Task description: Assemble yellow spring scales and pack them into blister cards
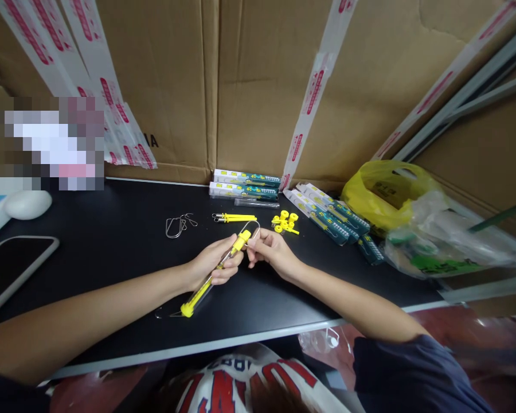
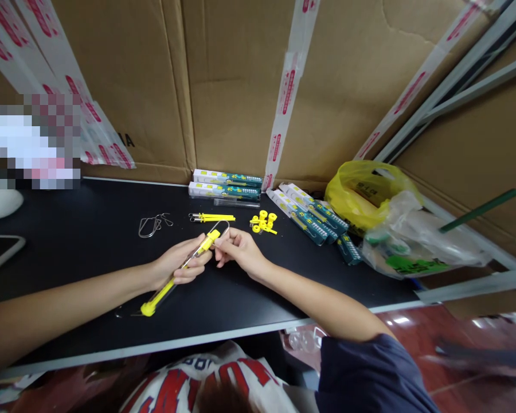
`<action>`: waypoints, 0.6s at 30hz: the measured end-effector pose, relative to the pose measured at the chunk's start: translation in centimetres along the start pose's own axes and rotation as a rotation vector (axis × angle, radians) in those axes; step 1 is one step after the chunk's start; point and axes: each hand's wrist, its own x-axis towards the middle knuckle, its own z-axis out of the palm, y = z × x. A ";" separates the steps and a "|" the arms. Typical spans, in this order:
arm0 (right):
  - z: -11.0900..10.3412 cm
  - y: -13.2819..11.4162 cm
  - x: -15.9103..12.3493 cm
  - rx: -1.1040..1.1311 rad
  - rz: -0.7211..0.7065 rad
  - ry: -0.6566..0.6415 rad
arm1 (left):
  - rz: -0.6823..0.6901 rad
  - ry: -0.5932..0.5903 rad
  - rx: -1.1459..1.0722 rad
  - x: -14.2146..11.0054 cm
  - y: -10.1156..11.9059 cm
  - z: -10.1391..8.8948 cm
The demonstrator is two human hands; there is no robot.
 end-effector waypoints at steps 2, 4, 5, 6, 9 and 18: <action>0.0 -0.1 0.0 -0.035 -0.029 -0.005 | 0.016 0.025 0.014 -0.1 -0.1 0.2; 0.0 -0.1 0.0 -0.074 -0.065 -0.006 | 0.038 0.038 0.024 -0.3 -0.2 0.3; 0.0 -0.1 0.0 -0.081 -0.068 -0.005 | 0.050 0.042 0.031 -0.3 -0.3 0.4; 0.1 -0.1 -0.1 -0.073 -0.055 -0.007 | 0.063 0.047 0.038 -0.3 -0.4 0.4; 0.1 -0.1 -0.2 0.003 0.033 -0.021 | 0.091 0.058 0.060 -0.4 -0.5 0.5; -0.1 0.1 -0.3 0.163 0.137 -0.073 | 0.095 0.109 0.120 -0.3 -0.3 0.9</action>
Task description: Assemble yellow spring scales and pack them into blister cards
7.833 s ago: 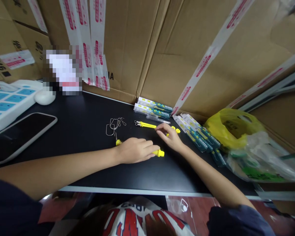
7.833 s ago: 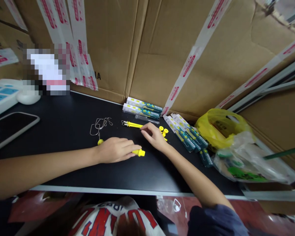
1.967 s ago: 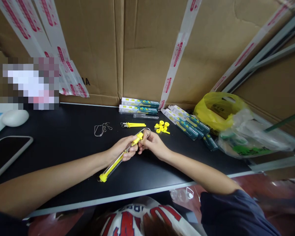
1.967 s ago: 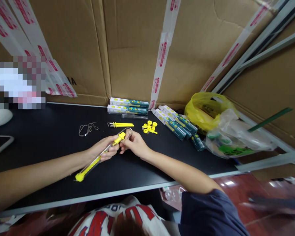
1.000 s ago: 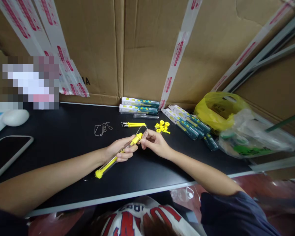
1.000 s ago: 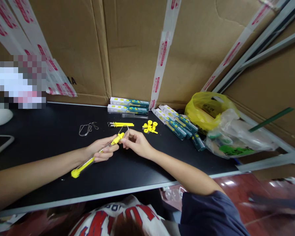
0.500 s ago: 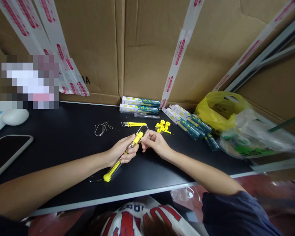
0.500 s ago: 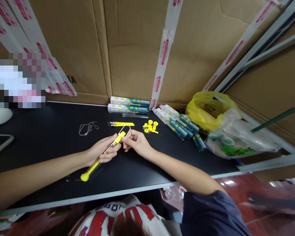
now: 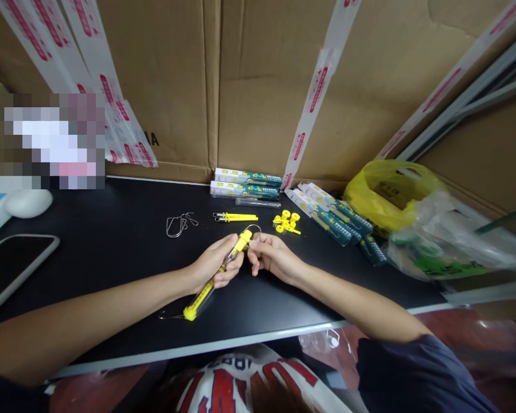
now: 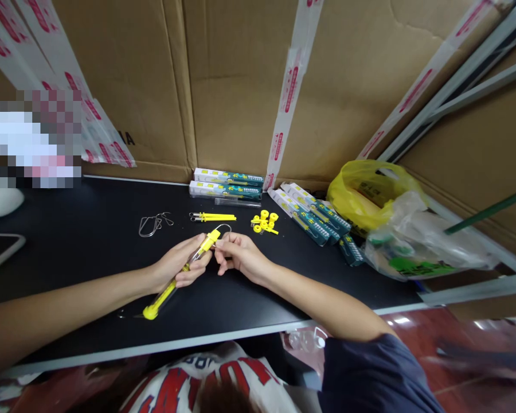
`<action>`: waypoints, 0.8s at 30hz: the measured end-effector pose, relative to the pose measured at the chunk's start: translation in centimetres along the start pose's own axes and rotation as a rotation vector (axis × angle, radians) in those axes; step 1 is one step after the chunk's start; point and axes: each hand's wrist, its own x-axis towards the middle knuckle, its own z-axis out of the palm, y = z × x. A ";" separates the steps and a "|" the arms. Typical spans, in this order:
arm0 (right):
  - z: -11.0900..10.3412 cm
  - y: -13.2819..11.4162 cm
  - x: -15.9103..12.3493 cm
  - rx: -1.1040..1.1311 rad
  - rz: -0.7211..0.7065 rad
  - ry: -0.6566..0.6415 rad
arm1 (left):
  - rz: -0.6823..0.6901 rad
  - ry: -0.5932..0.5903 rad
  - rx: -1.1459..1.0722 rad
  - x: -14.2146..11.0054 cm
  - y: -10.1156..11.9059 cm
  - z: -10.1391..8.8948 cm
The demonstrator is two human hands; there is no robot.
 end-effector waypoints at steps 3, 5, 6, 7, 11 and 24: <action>-0.6 0.3 0.4 -0.154 -0.114 -0.006 | -0.019 -0.026 0.012 0.0 0.2 -0.1; -1.1 0.3 0.6 -0.275 -0.198 -0.019 | -0.019 -0.052 0.020 0.0 0.2 -0.1; -1.3 0.3 0.7 -0.312 -0.215 -0.032 | -0.006 -0.064 0.027 0.0 0.2 -0.1; -1.6 0.2 0.8 -0.337 -0.217 -0.049 | 0.015 -0.077 0.043 0.0 0.2 -0.1; -2.5 -0.9 0.7 -0.406 -0.225 -0.087 | 0.100 -0.098 0.203 -0.2 0.0 -0.3; -2.4 -2.7 -0.1 -0.623 -0.212 -0.132 | 0.018 -0.119 0.417 -0.6 0.5 -0.2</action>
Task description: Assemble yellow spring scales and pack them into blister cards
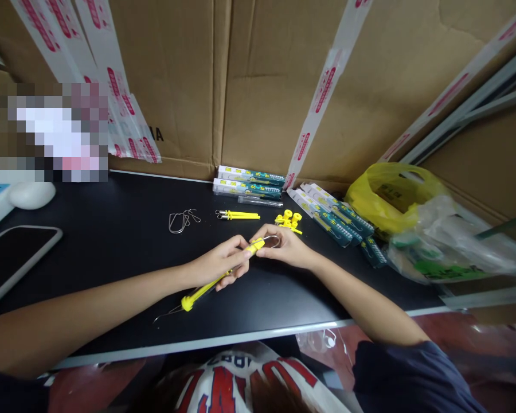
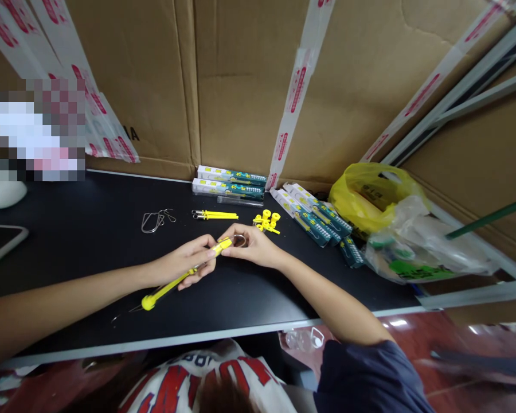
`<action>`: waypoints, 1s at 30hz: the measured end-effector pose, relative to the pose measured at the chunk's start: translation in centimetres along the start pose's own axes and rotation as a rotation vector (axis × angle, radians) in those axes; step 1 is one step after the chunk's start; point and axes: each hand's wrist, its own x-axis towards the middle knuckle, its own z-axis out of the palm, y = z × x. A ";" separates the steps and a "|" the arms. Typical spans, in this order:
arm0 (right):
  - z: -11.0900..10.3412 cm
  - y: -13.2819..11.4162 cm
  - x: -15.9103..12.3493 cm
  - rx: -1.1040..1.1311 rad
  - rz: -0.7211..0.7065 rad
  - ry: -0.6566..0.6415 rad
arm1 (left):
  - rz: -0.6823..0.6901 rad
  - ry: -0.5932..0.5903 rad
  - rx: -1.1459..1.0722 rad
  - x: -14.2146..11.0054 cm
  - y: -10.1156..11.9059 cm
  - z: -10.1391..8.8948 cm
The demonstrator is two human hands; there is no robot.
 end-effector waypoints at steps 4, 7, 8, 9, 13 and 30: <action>0.3 0.0 0.1 0.093 0.043 -0.024 | -0.006 0.008 -0.007 0.0 -0.2 0.1; 0.7 0.0 0.2 0.136 0.082 -0.006 | -0.012 0.039 -0.004 0.0 -0.2 0.2; 0.8 0.0 0.2 0.149 0.099 0.002 | -0.013 0.047 -0.003 0.0 -0.2 0.3; 0.9 0.1 0.3 0.163 0.116 0.008 | -0.013 0.054 -0.006 0.0 -0.1 0.3; 1.4 0.6 0.5 0.200 0.148 0.049 | -0.021 0.082 -0.055 0.2 -0.2 0.5; 2.0 -0.3 0.1 -0.040 0.046 0.225 | -0.135 -0.130 -0.472 0.7 -0.4 -0.5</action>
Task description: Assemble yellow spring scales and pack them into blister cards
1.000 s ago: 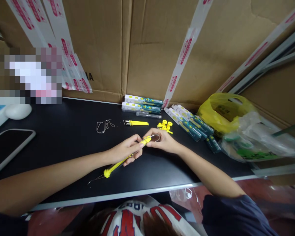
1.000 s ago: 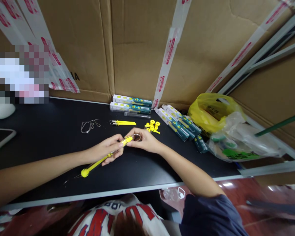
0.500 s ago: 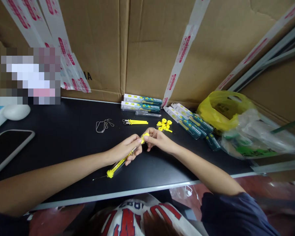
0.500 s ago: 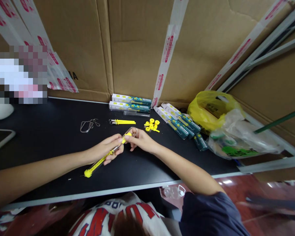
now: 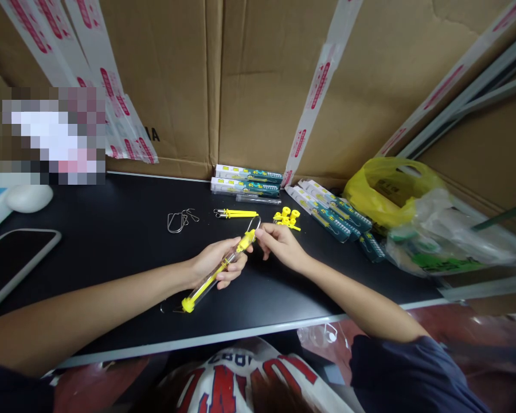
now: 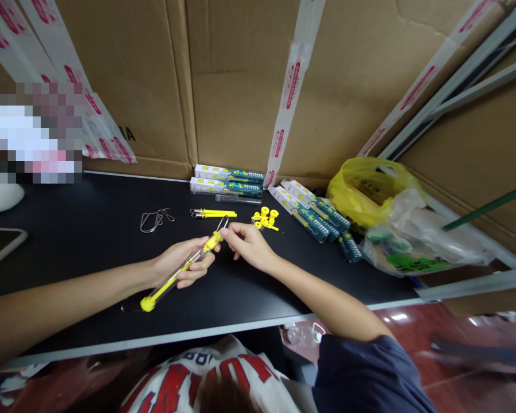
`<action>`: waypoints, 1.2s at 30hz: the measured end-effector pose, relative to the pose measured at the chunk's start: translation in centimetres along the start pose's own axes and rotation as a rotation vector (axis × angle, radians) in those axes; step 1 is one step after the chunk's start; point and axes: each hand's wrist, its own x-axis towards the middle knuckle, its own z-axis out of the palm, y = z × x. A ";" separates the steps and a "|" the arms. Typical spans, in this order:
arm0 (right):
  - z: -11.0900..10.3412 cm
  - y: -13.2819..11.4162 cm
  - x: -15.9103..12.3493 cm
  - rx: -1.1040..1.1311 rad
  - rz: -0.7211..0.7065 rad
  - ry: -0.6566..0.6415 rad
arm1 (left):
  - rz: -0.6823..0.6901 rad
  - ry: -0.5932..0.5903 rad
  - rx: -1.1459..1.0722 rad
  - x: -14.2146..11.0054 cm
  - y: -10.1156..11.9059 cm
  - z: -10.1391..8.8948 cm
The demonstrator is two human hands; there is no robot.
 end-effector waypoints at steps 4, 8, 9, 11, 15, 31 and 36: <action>0.7 -0.4 -0.3 -0.009 -0.003 0.017 | 0.027 0.072 0.031 0.0 -0.2 0.6; 1.0 -0.3 -0.3 -0.004 0.004 0.021 | 0.061 0.154 0.039 -0.1 -0.3 1.3; 1.0 -0.3 -0.3 0.008 0.011 0.024 | 0.062 0.165 0.035 -0.1 -0.3 1.3; 1.2 -0.1 -0.4 0.034 0.032 0.008 | 0.064 0.182 0.025 -0.1 -0.3 1.3; 1.5 0.1 -0.6 0.051 0.070 -0.099 | 0.076 0.227 -0.007 0.1 -0.2 0.9; 1.2 -0.1 -0.6 0.036 0.105 -0.015 | 0.085 0.237 0.125 0.1 -0.3 1.2; 1.0 0.3 -0.5 0.072 0.056 0.028 | 0.113 0.227 0.131 0.2 -0.3 1.4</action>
